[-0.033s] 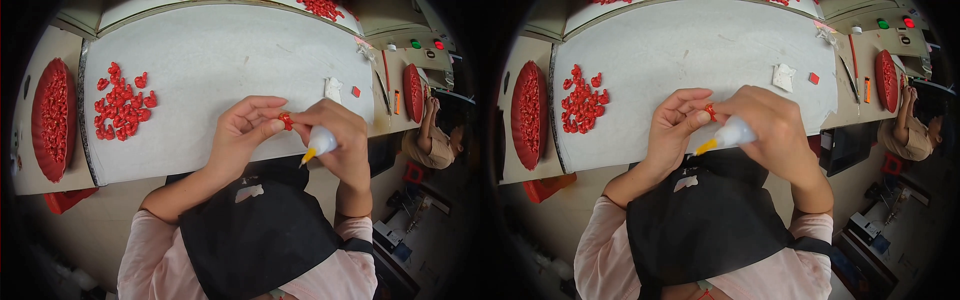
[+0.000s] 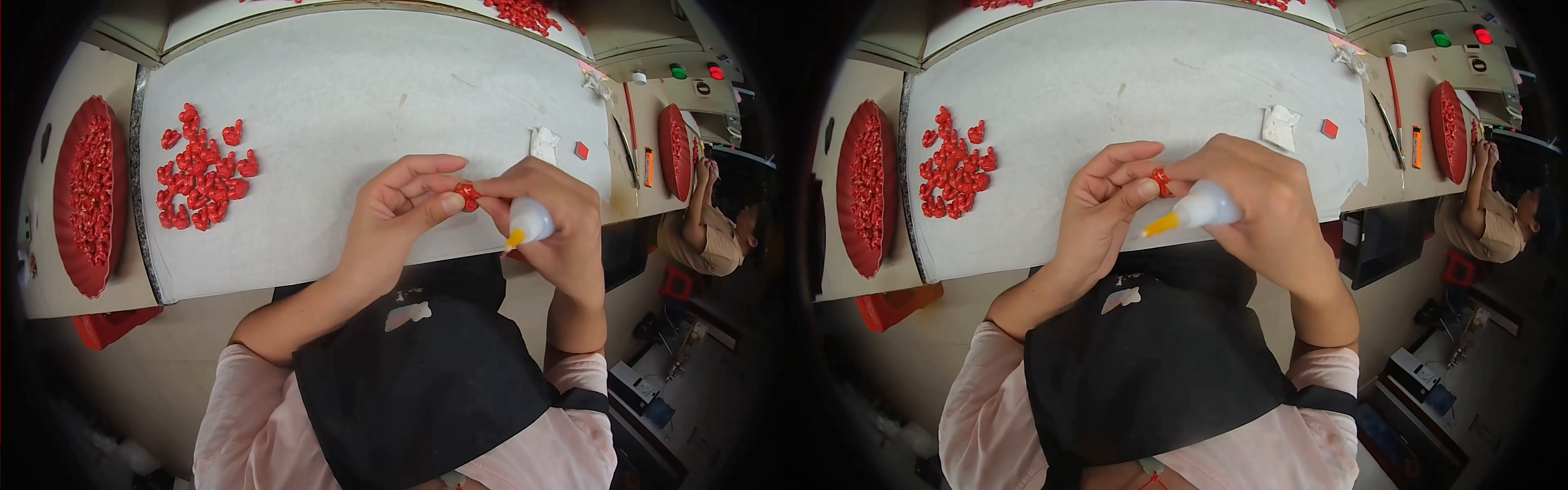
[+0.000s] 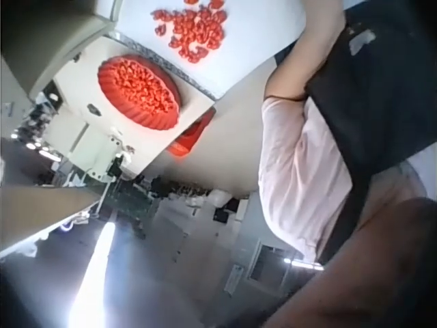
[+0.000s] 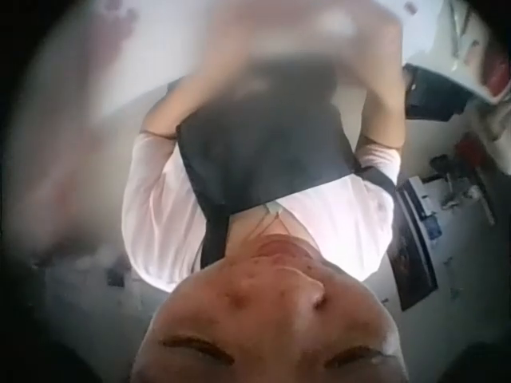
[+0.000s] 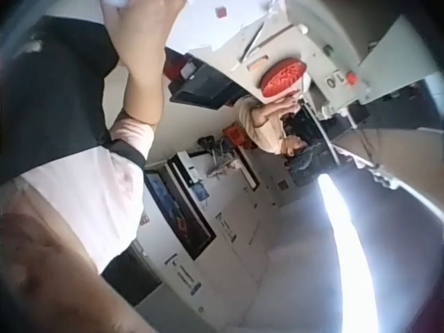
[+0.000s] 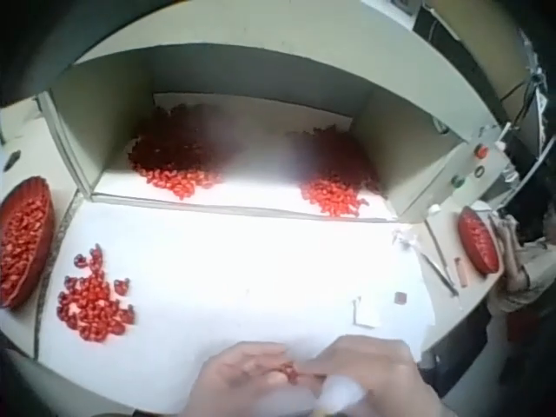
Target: The person glues small red plastic parts together by hand, using a glue bottle to apply adhesive.
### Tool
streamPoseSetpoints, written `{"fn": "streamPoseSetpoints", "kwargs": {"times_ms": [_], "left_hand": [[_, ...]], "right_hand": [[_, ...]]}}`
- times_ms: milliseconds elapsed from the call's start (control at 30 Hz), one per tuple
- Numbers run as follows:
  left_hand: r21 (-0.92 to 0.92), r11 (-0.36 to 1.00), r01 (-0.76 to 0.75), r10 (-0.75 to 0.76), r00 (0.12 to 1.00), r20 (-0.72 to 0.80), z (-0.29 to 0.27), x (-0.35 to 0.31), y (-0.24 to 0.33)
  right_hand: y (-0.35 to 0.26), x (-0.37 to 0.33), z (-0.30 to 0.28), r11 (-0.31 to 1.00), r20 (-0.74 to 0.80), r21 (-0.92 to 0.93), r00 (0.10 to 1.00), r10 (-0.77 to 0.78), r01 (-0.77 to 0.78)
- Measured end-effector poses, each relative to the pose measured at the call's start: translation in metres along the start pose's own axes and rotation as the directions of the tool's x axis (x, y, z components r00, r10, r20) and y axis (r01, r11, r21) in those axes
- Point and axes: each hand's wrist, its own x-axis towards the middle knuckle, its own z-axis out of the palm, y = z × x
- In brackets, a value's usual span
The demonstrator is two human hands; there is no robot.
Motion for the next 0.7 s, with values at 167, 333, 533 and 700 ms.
{"fn": "streamPoseSetpoints", "kwargs": {"times_ms": [167,333,533,700], "left_hand": [[-0.383,0.891,0.243,-0.226,0.97,0.089,0.003,-0.002,0.005],[-0.583,0.701,0.41,-0.314,0.912,0.263,0.002,-0.003,0.006],[-0.57,0.714,0.407,-0.309,0.913,0.265,0.003,-0.003,0.002],[-0.087,0.993,0.079,-0.076,0.996,0.037,0.012,-0.004,0.01]], "right_hand": [[-0.005,-0.009,0.0,0.949,-0.248,0.273,0.942,0.228,-0.158],[-0.001,-0.025,0.001,0.906,-0.39,0.383,0.858,0.334,-0.179],[0.001,-0.032,0.003,0.873,-0.352,0.411,0.838,0.417,-0.262],[0.005,-0.036,0.005,0.887,-0.36,0.41,0.856,0.37,-0.211]]}}
